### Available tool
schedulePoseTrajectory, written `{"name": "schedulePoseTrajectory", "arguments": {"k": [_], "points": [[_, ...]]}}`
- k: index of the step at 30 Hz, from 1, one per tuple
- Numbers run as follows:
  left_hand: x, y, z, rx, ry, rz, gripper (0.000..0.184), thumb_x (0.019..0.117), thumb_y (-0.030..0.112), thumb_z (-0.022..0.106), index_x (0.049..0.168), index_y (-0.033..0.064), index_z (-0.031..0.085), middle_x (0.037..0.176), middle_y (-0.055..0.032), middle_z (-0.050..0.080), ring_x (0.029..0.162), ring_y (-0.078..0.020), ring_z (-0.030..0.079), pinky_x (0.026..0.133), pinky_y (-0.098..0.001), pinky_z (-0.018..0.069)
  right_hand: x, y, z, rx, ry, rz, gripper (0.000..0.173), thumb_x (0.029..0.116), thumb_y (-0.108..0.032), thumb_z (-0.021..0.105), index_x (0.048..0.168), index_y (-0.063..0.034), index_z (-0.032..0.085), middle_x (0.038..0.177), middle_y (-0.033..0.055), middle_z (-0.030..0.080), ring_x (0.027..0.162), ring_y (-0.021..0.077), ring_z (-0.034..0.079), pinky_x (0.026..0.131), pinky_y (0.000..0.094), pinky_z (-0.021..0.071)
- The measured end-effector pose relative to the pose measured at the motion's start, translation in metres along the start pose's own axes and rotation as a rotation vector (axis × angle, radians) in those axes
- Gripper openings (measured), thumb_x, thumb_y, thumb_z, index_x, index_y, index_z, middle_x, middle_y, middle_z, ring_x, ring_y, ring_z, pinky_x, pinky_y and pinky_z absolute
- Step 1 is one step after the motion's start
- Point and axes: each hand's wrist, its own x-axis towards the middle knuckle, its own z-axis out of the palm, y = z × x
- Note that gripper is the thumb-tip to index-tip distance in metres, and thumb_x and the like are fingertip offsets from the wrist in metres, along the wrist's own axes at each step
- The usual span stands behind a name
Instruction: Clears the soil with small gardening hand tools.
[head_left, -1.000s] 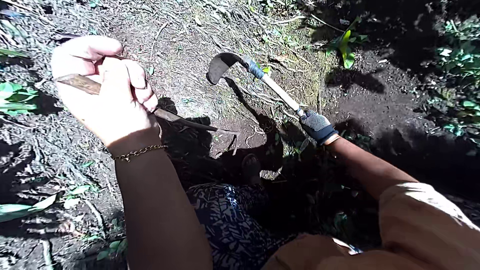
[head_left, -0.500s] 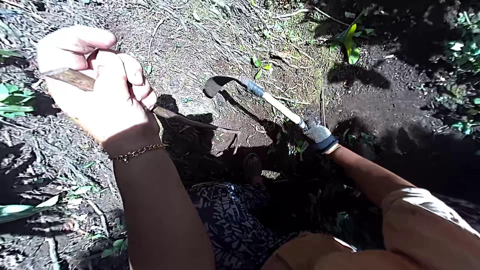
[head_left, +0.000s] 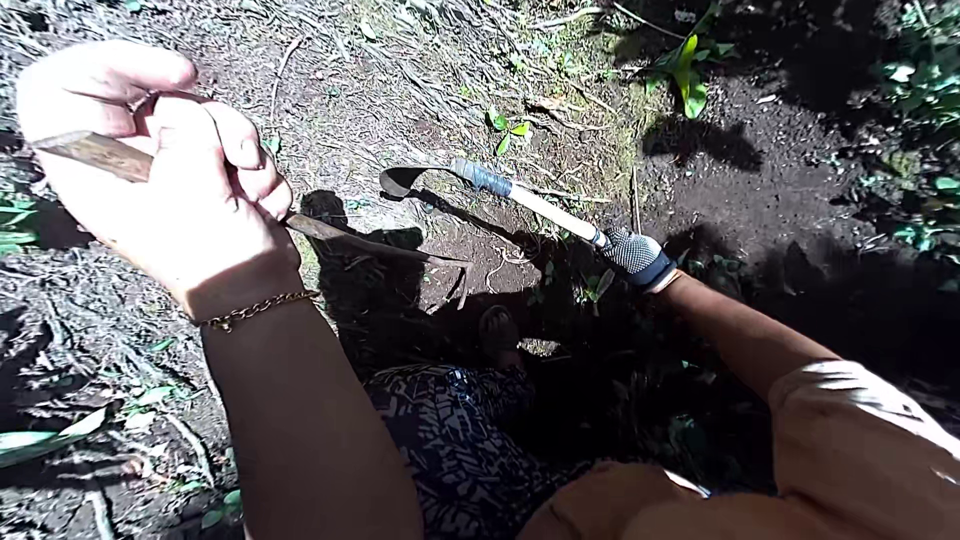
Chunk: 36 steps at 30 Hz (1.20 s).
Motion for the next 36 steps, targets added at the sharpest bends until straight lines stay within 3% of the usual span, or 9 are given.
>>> {"name": "schedulePoseTrajectory", "arguments": {"k": [5,8,12,15,20,23,27,30,36], "points": [[-0.006,0.005,0.007,0.028,-0.01,0.011,0.019,0.104,0.003,0.041,0.115,0.0122,0.053,0.071,0.0061,0.056,0.047,-0.0041,0.045,0.04,-0.0158,0.0377,0.04,0.004,0.003,0.032,-0.167,0.158,0.043,0.1115,-0.028,0.04,0.142,-0.0016,0.053,0.128,0.0306,0.064,0.117,0.0503,0.064,0.095,0.0692,0.0489],[-0.003,0.001,-0.002,0.033,-0.013,0.016,0.017,0.1047,0.004,0.041,0.113,0.0118,0.054,0.07,0.0051,0.056,0.048,-0.0048,0.044,0.04,-0.0167,0.0363,0.038,0.002,-0.018,-0.012,-0.183,0.138,0.041,0.1108,-0.031,0.041,0.137,-0.0039,0.057,0.123,0.0276,0.067,0.113,0.0484,0.066,0.091,0.0699,0.0504],[0.001,-0.001,-0.006,0.011,0.04,-0.018,0.018,0.1048,0.002,0.041,0.111,0.0106,0.055,0.066,0.0038,0.055,0.044,-0.0045,0.042,0.037,-0.016,0.034,0.021,0.013,-0.01,0.018,-0.022,0.023,0.039,0.1103,-0.03,0.044,0.13,-0.0013,0.061,0.116,0.0274,0.069,0.106,0.0465,0.069,0.088,0.0667,0.0524],[0.0,0.0,-0.002,0.001,0.028,-0.008,0.018,0.1063,0.003,0.04,0.113,0.0103,0.054,0.069,0.0033,0.055,0.045,-0.0046,0.043,0.038,-0.0158,0.0352,0.033,0.01,0.016,0.071,0.041,-0.011,0.038,0.1086,-0.022,0.047,0.137,-0.0004,0.058,0.127,0.0278,0.065,0.115,0.0463,0.066,0.094,0.065,0.0513],[-0.003,0.001,-0.002,0.03,-0.015,0.029,0.016,0.1038,0.003,0.042,0.111,0.0124,0.053,0.069,0.0059,0.055,0.046,-0.0039,0.043,0.039,-0.0157,0.0352,0.03,0.017,0.022,0.193,-0.169,0.13,0.04,0.1113,-0.02,0.042,0.136,0.0076,0.058,0.135,0.0317,0.061,0.128,0.0479,0.058,0.108,0.0644,0.0421],[-0.003,0.001,-0.007,0.032,0.016,0.01,0.016,0.1047,0.004,0.041,0.111,0.0125,0.054,0.068,0.0058,0.054,0.046,-0.004,0.042,0.039,-0.0159,0.0344,-0.008,0.014,-0.047,0.056,-0.551,0.213,0.044,0.1129,-0.021,0.036,0.15,0.0013,0.045,0.148,0.0269,0.052,0.137,0.042,0.052,0.112,0.059,0.0397],[-0.003,-0.001,-0.005,0.001,0.018,0.02,0.016,0.1053,0.003,0.041,0.112,0.0097,0.054,0.069,0.0037,0.055,0.045,-0.005,0.042,0.038,-0.0165,0.0345,-0.022,0.053,-0.005,-0.037,-0.176,0.105,0.036,0.108,-0.032,0.048,0.126,-0.0052,0.064,0.112,0.0252,0.071,0.105,0.0447,0.069,0.087,0.0678,0.0518],[-0.006,0.003,0.007,0.023,0.004,0.015,0.016,0.1043,0.003,0.042,0.111,0.0112,0.054,0.068,0.0053,0.055,0.046,-0.0042,0.043,0.039,-0.0162,0.0356,-0.005,0.028,-0.01,0.08,-0.133,0.043,0.038,0.1105,-0.026,0.046,0.129,0.0032,0.062,0.118,0.0308,0.067,0.112,0.0489,0.065,0.095,0.0677,0.0481],[-0.014,0.01,0.018,0.06,-0.034,0.047,0.017,0.1033,0.004,0.043,0.112,0.0131,0.054,0.071,0.0076,0.058,0.048,-0.0035,0.047,0.04,-0.0159,0.0377,0.032,0.033,0.008,0.07,-0.095,0.165,0.038,0.1109,-0.025,0.043,0.136,-0.0012,0.059,0.126,0.0291,0.066,0.116,0.0486,0.065,0.095,0.0689,0.0491]]}}
